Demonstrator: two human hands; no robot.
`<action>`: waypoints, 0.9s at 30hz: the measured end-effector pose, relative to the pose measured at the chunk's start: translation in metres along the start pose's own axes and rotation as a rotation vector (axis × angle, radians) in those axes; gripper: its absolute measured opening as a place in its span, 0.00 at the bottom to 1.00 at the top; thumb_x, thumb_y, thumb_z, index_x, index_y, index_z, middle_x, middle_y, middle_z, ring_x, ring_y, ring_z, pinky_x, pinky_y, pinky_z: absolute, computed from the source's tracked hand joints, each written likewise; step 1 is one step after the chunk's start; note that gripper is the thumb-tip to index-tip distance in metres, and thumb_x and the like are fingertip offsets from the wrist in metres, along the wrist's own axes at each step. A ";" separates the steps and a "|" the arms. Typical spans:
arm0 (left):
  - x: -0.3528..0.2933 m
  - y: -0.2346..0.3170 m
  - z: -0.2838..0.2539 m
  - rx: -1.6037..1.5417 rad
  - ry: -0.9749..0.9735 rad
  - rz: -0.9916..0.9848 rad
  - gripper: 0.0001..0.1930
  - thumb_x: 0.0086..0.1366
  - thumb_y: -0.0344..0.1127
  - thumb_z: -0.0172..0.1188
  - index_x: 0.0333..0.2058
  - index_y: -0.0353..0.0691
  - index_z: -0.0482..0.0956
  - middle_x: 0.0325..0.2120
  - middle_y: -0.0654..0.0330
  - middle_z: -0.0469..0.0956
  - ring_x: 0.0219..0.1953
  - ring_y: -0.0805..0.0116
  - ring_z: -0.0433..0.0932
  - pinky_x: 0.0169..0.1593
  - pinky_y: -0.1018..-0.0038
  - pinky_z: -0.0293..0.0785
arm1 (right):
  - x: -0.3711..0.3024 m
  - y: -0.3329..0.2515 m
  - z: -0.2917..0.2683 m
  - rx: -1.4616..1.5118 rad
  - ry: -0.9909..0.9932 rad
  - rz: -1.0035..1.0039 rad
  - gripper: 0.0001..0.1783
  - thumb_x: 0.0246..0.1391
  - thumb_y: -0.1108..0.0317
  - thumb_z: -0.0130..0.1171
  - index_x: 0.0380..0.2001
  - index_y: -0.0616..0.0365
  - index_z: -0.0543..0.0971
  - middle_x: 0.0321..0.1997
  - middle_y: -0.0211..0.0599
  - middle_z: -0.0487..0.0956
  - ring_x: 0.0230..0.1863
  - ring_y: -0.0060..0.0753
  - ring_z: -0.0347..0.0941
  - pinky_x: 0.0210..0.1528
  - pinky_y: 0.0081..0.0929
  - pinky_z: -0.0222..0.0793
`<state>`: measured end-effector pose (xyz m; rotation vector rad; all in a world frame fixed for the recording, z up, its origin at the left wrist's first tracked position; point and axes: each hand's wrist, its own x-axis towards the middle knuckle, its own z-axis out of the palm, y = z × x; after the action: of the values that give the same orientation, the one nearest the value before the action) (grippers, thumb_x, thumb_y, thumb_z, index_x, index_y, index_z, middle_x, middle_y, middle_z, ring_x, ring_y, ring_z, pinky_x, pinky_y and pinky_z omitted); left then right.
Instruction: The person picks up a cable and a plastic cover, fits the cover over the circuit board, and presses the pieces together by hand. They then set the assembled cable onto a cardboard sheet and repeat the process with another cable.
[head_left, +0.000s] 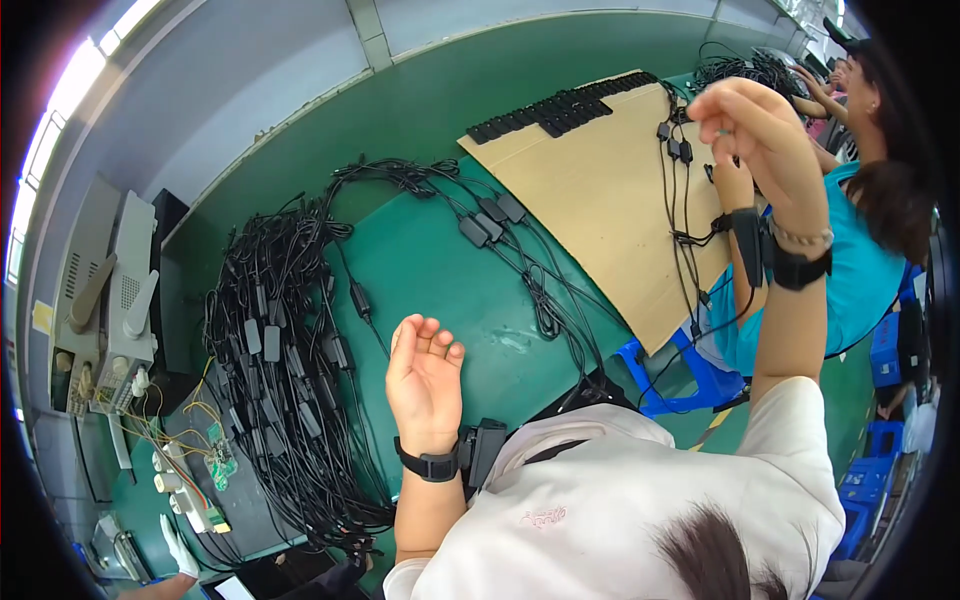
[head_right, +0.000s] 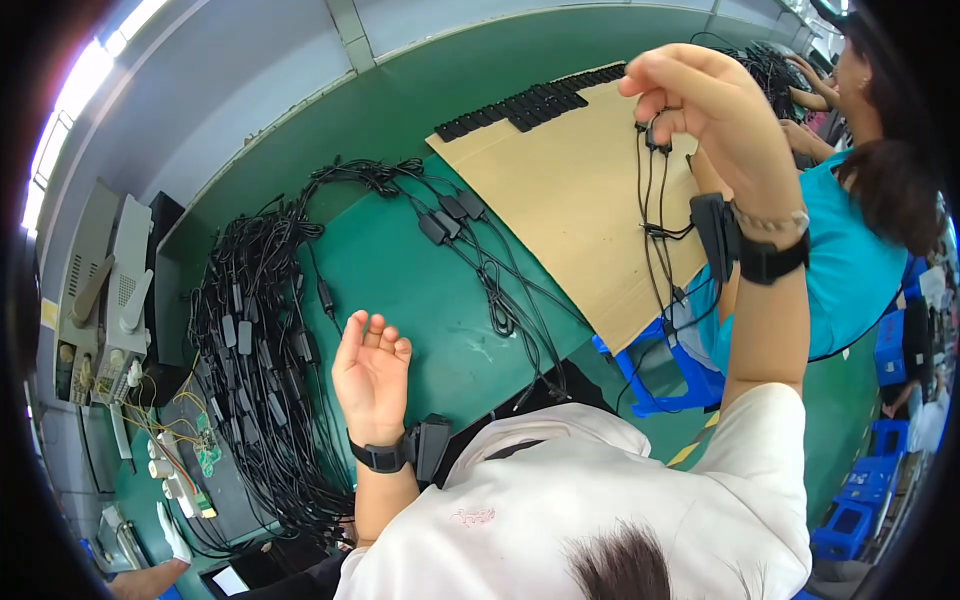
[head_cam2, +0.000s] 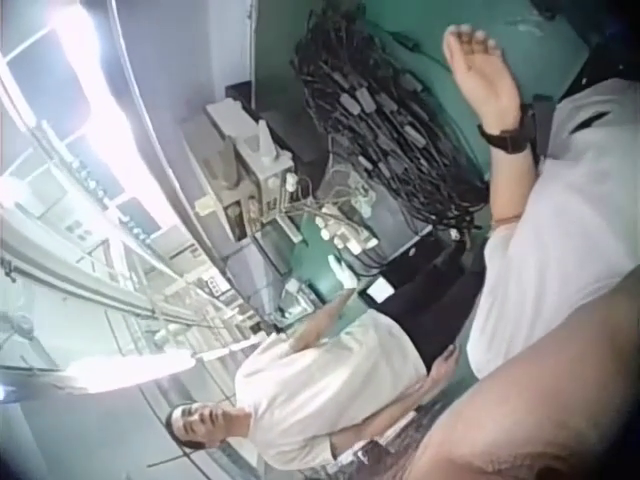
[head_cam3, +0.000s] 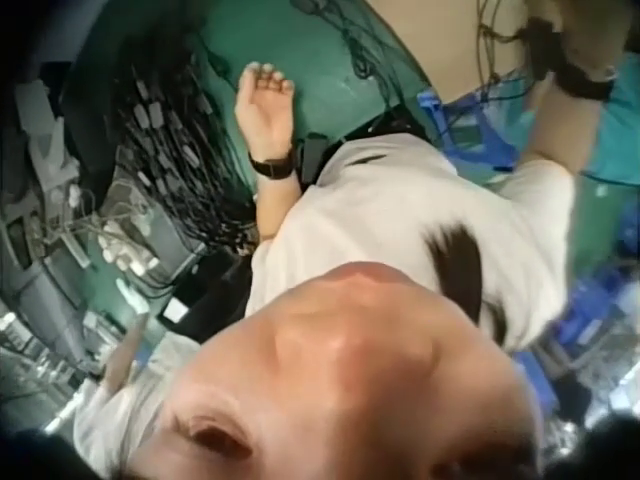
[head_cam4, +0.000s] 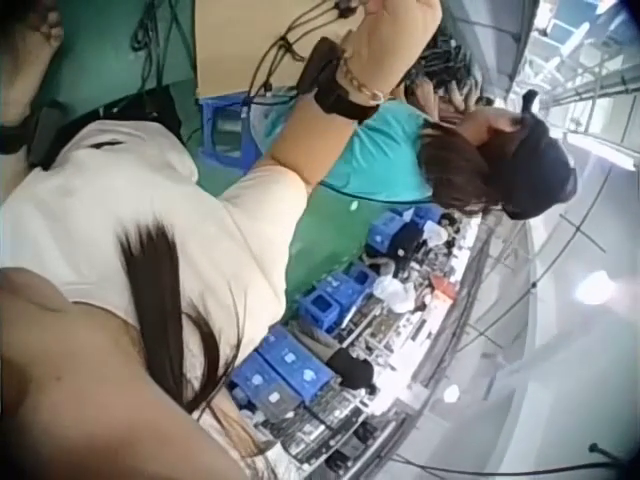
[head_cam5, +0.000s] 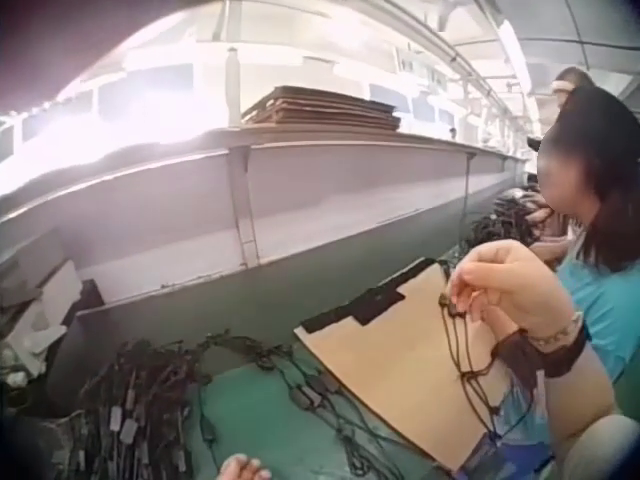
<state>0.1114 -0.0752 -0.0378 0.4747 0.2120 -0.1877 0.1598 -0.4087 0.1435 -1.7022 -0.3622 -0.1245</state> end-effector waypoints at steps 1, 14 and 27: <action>0.002 -0.001 -0.002 0.004 0.028 0.020 0.08 0.62 0.38 0.49 0.35 0.42 0.71 0.30 0.63 0.72 0.32 0.71 0.69 0.36 0.74 0.65 | 0.011 0.007 0.004 -0.235 0.091 0.047 0.15 0.56 0.63 0.46 0.37 0.65 0.74 0.31 0.35 0.75 0.30 0.16 0.70 0.22 0.12 0.66; 0.006 0.004 -0.015 -0.019 0.142 0.035 0.04 0.61 0.35 0.53 0.30 0.42 0.70 0.28 0.64 0.71 0.29 0.72 0.69 0.36 0.76 0.65 | 0.131 0.162 0.103 -1.000 -0.386 0.098 0.11 0.41 0.66 0.58 0.27 0.63 0.79 0.22 0.42 0.77 0.24 0.32 0.72 0.29 0.26 0.68; 0.004 0.005 -0.015 -0.017 0.140 -0.034 0.07 0.63 0.37 0.49 0.29 0.41 0.69 0.27 0.64 0.70 0.29 0.71 0.67 0.35 0.75 0.65 | 0.150 0.201 0.141 -1.275 -0.437 0.073 0.10 0.41 0.66 0.59 0.19 0.64 0.77 0.19 0.42 0.76 0.22 0.36 0.72 0.28 0.30 0.68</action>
<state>0.1136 -0.0647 -0.0498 0.4676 0.3582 -0.1864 0.3456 -0.2708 -0.0267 -3.0176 -0.6061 0.1128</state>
